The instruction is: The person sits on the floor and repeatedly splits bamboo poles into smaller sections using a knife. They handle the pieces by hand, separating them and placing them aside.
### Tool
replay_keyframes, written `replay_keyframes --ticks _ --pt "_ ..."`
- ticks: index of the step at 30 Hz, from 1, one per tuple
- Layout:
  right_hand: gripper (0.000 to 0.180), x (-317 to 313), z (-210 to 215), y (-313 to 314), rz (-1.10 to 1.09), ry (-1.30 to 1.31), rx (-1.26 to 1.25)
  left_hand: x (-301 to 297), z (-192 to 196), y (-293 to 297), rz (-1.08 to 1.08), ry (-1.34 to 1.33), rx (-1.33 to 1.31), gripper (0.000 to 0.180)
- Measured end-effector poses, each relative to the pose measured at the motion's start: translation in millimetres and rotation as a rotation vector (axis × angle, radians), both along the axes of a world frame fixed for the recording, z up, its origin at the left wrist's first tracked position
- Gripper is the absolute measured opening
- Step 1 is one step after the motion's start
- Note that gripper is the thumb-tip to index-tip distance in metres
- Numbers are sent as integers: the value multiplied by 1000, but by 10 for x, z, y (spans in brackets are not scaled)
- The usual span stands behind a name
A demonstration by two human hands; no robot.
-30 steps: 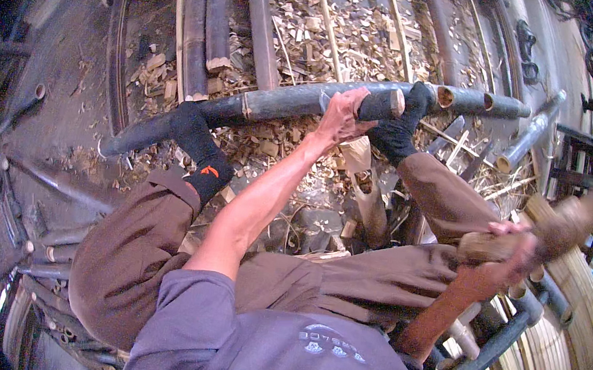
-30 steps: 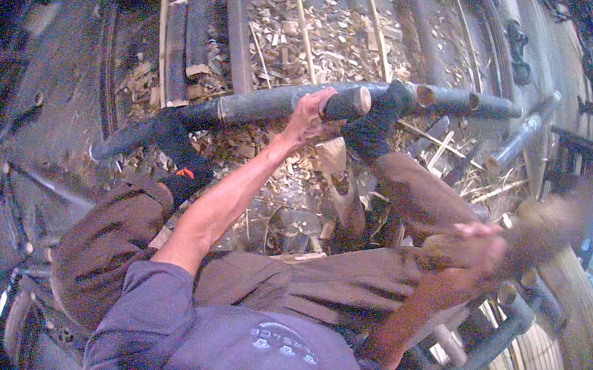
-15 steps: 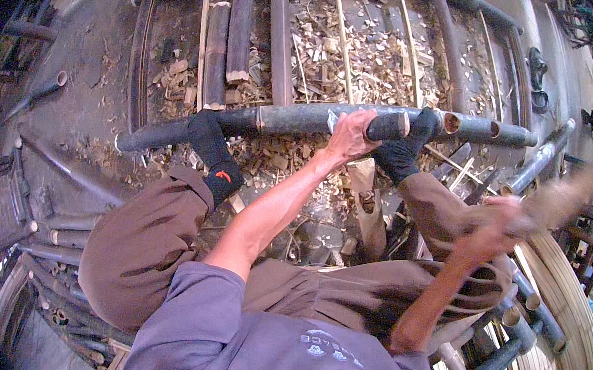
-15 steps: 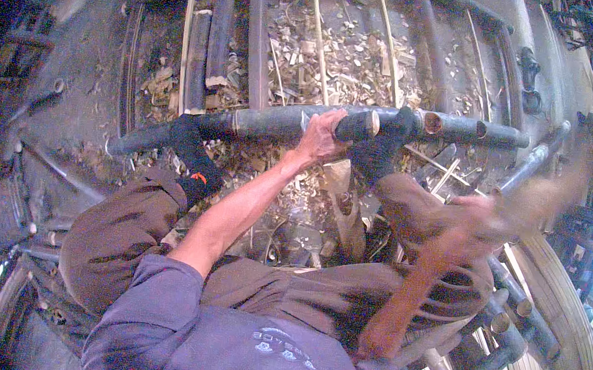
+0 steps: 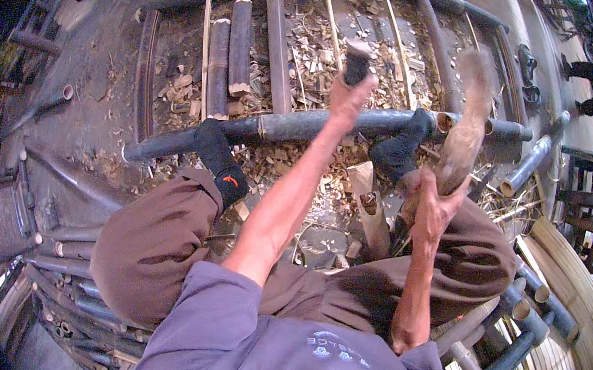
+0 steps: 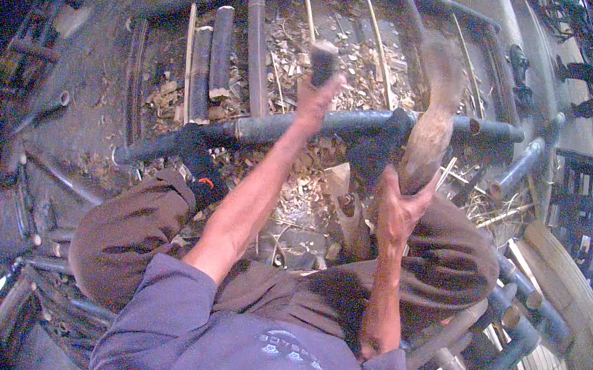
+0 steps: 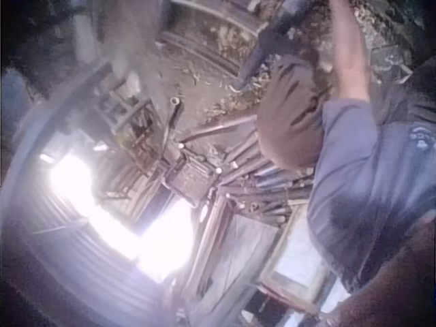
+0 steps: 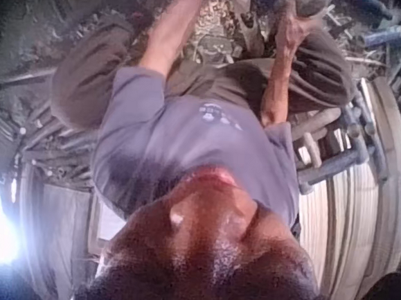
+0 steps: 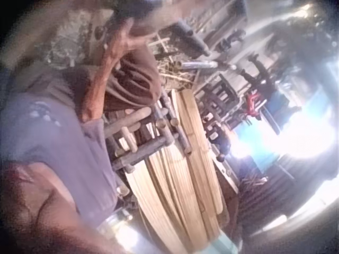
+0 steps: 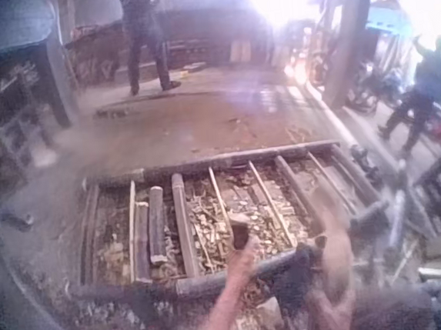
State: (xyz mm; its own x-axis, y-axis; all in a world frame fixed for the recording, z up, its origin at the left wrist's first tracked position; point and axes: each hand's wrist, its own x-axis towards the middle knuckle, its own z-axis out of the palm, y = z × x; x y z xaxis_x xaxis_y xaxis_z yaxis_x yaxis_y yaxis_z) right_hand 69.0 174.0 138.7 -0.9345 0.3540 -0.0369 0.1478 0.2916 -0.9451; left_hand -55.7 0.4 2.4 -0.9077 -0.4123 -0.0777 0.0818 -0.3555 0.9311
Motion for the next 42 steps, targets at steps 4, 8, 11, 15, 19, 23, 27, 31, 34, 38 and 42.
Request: replay_keyframes --ticks 4,8,11,15,19,23,27,31,34,38,42 --pt "75 -257 269 -123 122 201 152 168 737 -648 -54 64 56 38" --pt "77 -385 570 -540 331 346 285 830 409 -994 64 99 347 35" --pt "76 -369 651 -873 468 454 336 1415 -69 -1067 180 58 393 35" --pt "75 -313 801 -1148 588 516 286 1601 -467 -1073 195 -18 392 61" --pt "76 -252 836 -1281 620 502 287 1577 -627 -1085 206 -42 336 61" --pt "75 -269 779 -1249 605 578 348 1528 -488 -899 219 43 369 31" --pt "77 -194 825 -1289 637 447 368 1562 -491 -990 192 -33 336 33" --pt "77 -157 922 -1401 688 492 355 1483 -539 -957 147 112 249 30" --pt "77 -140 1209 -1728 781 726 319 1513 -635 -966 248 87 399 31" --pt "80 -91 1206 -2168 972 957 167 1524 -545 -779 226 199 471 59" --pt "75 -399 519 -1905 1518 360 1329 1440 -474 -683 240 -34 311 68"
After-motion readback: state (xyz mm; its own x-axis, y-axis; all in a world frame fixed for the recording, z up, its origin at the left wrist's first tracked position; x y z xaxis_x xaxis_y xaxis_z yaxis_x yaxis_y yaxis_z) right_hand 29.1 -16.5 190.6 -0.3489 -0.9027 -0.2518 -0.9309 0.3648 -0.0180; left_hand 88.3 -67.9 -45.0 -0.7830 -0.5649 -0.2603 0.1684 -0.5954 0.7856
